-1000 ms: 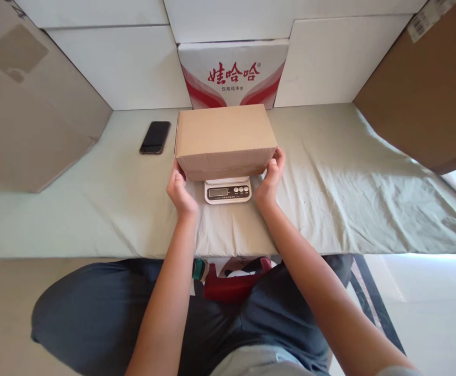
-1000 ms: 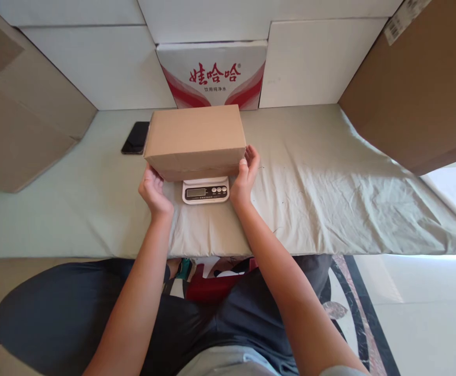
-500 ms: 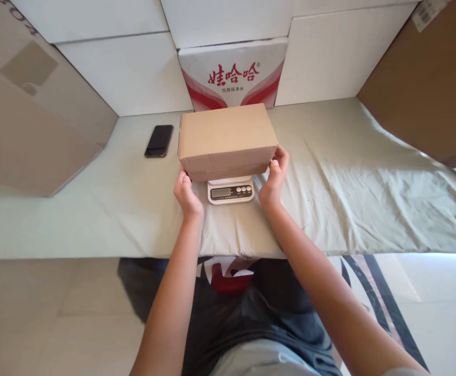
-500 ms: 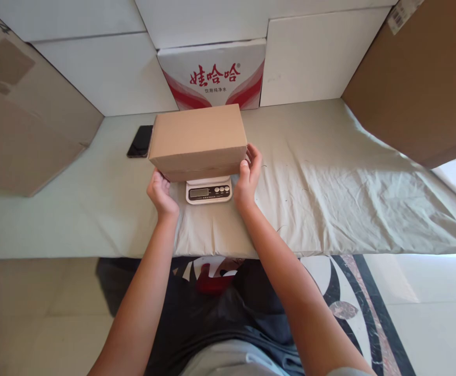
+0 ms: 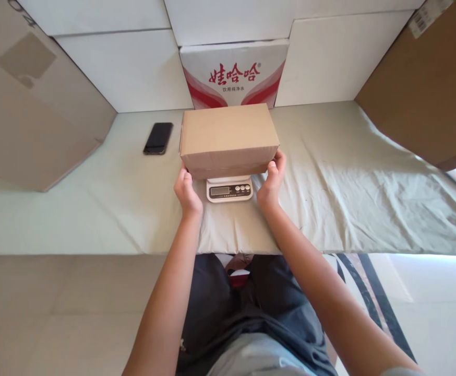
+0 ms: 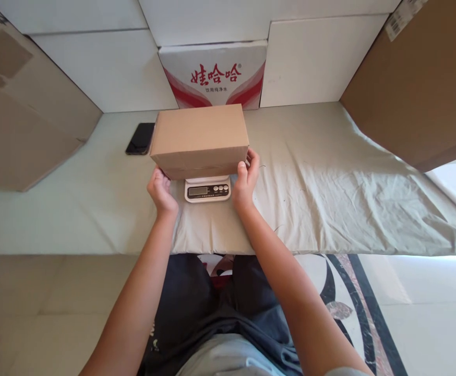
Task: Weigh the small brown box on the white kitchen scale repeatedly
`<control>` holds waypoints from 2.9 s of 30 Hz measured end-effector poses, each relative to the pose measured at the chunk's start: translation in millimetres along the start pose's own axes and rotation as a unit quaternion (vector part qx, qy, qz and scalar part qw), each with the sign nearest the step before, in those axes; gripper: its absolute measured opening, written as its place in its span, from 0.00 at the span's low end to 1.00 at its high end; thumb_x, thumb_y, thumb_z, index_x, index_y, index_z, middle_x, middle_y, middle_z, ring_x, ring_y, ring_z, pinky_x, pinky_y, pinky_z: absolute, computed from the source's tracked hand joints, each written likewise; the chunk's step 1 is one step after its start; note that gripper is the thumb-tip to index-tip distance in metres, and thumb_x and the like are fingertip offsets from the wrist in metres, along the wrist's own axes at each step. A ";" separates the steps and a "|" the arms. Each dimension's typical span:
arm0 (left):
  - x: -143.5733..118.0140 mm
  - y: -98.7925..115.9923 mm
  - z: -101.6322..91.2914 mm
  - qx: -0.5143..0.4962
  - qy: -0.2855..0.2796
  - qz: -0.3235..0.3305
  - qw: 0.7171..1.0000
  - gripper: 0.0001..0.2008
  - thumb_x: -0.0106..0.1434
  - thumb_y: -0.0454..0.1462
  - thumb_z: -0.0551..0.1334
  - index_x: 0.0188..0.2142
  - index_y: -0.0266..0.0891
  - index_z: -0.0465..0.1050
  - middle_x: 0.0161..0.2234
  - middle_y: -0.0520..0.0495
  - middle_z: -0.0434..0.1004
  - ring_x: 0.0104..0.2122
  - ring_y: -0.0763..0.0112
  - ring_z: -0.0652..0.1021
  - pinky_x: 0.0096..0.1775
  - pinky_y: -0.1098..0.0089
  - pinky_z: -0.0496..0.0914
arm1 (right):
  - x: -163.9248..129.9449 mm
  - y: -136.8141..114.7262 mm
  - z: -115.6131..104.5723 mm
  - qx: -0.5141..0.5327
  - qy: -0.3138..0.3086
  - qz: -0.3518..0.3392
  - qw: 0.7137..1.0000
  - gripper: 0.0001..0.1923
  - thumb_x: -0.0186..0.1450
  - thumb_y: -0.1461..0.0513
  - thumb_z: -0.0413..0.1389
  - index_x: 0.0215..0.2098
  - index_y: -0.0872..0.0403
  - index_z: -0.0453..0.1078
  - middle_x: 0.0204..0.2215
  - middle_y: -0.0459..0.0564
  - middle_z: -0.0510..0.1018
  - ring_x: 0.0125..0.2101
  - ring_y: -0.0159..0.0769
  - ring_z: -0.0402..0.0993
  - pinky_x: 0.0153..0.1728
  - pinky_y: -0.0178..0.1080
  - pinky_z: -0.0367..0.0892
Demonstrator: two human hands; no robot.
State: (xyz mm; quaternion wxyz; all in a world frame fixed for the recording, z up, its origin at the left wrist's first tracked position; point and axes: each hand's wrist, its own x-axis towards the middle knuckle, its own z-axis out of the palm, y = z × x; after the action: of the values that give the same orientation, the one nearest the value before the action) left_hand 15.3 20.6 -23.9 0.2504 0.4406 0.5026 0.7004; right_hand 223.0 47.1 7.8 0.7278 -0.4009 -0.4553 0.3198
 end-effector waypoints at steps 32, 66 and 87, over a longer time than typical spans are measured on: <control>-0.7 7.2 0.5 -0.026 0.039 0.021 0.999 0.36 0.69 0.60 0.57 0.66 0.40 0.75 0.65 0.38 0.78 0.70 0.52 0.73 0.70 0.55 0.66 | -3.9 -6.2 1.2 -0.004 -0.005 -0.023 1.000 0.24 0.69 0.44 0.51 0.56 0.45 0.66 0.56 0.53 0.73 0.60 0.48 0.73 0.64 0.58 0.68; -5.8 17.5 3.4 -0.005 0.028 0.034 0.999 0.36 0.69 0.58 0.55 0.69 0.44 0.71 0.69 0.42 0.73 0.73 0.53 0.68 0.72 0.55 0.63 | -10.8 -20.6 0.8 -0.013 -0.050 0.012 0.999 0.28 0.72 0.43 0.49 0.65 0.42 0.63 0.67 0.52 0.70 0.72 0.50 0.64 0.73 0.60 0.63; 117.2 43.4 33.4 -0.091 -0.028 -0.052 0.994 0.43 0.71 0.67 0.45 0.70 0.44 0.68 0.76 0.42 0.62 0.78 0.58 0.57 0.76 0.53 0.52 | 108.6 28.5 57.7 0.020 -0.128 -0.028 0.991 0.27 0.70 0.36 0.49 0.55 0.44 0.61 0.59 0.51 0.71 0.66 0.44 0.69 0.69 0.56 0.68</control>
State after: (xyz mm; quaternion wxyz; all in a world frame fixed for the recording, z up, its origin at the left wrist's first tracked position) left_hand -8.7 113.7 62.6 0.3396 0.4087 0.4513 0.7169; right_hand 208.5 167.7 42.2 0.6798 -0.3294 -0.5494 0.3571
